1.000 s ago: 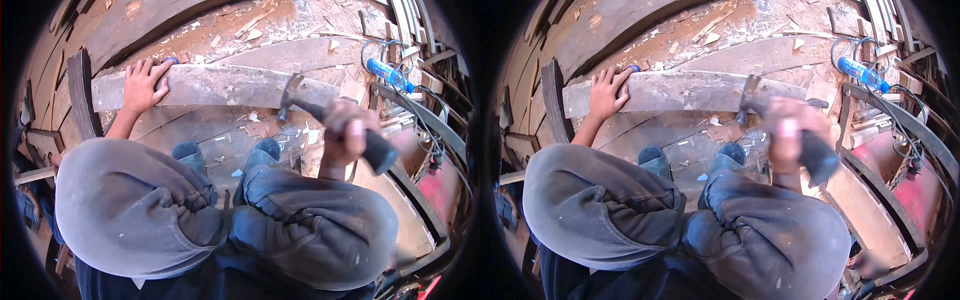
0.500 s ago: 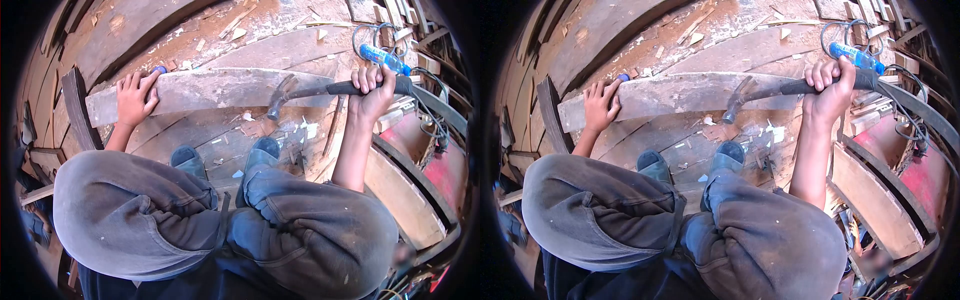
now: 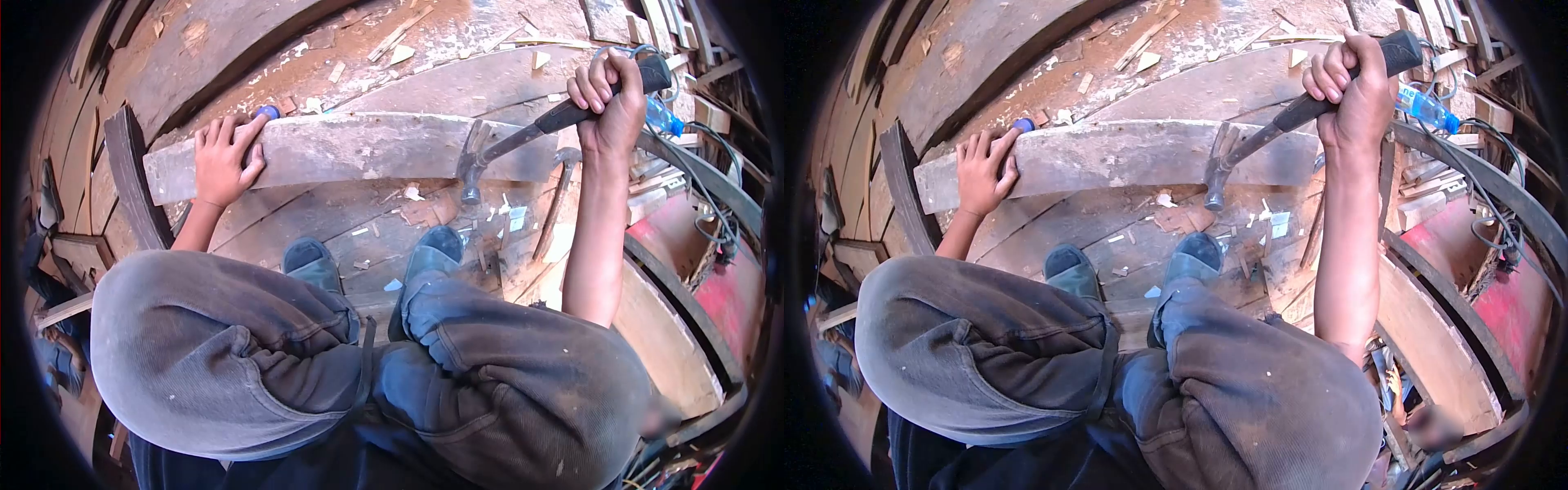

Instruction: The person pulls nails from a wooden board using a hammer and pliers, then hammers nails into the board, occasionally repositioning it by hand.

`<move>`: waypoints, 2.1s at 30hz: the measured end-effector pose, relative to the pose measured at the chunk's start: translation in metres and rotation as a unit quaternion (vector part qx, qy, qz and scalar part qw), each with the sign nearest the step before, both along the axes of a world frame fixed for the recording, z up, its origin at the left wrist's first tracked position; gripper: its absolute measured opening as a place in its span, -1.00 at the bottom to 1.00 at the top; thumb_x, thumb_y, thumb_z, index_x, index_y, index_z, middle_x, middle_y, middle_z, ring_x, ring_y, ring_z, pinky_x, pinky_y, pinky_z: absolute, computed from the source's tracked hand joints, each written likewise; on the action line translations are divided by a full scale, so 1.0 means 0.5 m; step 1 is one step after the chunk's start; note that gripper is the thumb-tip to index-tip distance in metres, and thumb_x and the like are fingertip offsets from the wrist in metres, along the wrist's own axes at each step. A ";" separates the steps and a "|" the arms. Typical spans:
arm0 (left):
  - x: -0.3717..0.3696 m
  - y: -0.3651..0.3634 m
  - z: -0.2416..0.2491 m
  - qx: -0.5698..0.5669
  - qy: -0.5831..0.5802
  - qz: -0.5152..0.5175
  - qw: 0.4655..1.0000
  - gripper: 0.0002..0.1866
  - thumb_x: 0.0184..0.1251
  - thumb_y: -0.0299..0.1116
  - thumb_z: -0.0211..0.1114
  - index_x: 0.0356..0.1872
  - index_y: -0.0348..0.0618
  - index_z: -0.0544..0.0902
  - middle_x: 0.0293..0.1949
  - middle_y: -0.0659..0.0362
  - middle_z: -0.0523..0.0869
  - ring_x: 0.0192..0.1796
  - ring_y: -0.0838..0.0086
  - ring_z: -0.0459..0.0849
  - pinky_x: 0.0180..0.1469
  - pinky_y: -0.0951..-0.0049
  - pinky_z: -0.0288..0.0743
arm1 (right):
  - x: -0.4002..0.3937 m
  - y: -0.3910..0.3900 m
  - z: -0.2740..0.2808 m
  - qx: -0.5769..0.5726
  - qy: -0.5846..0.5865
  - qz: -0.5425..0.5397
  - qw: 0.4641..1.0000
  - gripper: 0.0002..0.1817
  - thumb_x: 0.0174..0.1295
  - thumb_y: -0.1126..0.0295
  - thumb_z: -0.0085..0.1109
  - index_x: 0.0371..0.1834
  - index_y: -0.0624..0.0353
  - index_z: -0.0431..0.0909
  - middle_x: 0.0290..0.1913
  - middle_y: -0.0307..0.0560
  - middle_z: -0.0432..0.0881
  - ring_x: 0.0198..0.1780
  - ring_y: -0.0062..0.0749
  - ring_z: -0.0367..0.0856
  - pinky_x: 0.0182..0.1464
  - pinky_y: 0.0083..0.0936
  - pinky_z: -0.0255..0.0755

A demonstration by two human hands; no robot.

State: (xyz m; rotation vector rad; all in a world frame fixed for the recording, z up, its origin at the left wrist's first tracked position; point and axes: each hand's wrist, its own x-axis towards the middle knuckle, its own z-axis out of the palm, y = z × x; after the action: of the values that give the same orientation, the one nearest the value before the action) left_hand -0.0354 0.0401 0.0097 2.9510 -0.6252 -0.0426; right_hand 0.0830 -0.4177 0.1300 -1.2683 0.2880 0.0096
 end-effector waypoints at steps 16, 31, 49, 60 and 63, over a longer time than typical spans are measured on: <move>-0.003 0.004 -0.005 0.025 0.009 -0.010 1.000 -0.45 0.23 -0.16 0.21 0.31 0.18 0.61 -0.05 0.07 0.56 0.05 0.18 0.51 0.15 0.11 0.30 | -0.034 0.004 -0.003 -0.059 -0.061 -0.121 0.989 -0.65 0.40 0.30 0.02 -0.56 0.03 0.19 -0.71 -0.33 0.14 -0.74 -0.57 0.11 -0.64 -0.50 0.13; -0.002 0.008 -0.004 0.004 0.020 -0.026 0.999 -0.46 0.24 -0.12 0.21 0.30 0.25 0.60 -0.04 0.02 0.53 0.07 0.14 0.49 0.15 0.06 0.29 | 0.042 -0.168 -0.116 0.003 0.106 -0.278 0.955 -0.68 0.33 0.36 0.12 -0.57 -0.02 0.24 -0.68 -0.36 0.19 -0.70 -0.60 0.18 -0.61 -0.53 0.09; -0.002 0.008 -0.004 0.005 0.010 -0.024 1.000 -0.46 0.23 -0.12 0.22 0.29 0.31 0.61 -0.06 0.08 0.54 0.05 0.19 0.50 0.09 0.10 0.28 | -0.124 -0.014 0.031 0.001 0.015 -0.109 0.994 -0.67 0.45 0.29 -0.04 -0.53 0.00 0.21 -0.74 -0.36 0.11 -0.76 -0.64 0.04 -0.64 -0.58 0.07; -0.004 0.008 -0.001 0.002 0.007 -0.026 1.000 -0.47 0.24 -0.14 0.22 0.29 0.27 0.62 -0.07 0.08 0.55 0.03 0.19 0.51 0.09 0.12 0.29 | -0.127 -0.168 -0.078 0.020 0.037 -0.325 0.945 -0.69 0.36 0.27 0.06 -0.55 -0.08 0.23 -0.69 -0.42 0.15 -0.70 -0.62 0.08 -0.52 -0.56 0.09; 0.000 0.005 0.006 -0.006 0.002 -0.032 0.999 -0.47 0.22 -0.18 0.22 0.28 0.18 0.63 -0.08 0.07 0.56 0.00 0.18 0.51 0.09 0.13 0.29 | -0.132 -0.162 -0.071 0.021 0.027 -0.354 0.934 -0.71 0.34 0.26 0.06 -0.54 -0.09 0.25 -0.68 -0.42 0.16 -0.67 -0.63 0.13 -0.48 -0.56 0.12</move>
State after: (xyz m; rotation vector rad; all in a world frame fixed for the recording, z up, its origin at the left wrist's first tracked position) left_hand -0.0354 0.0424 0.0124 2.9180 -0.7165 -0.0506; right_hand 0.0171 -0.4989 0.0942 -1.0643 0.7761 -0.5660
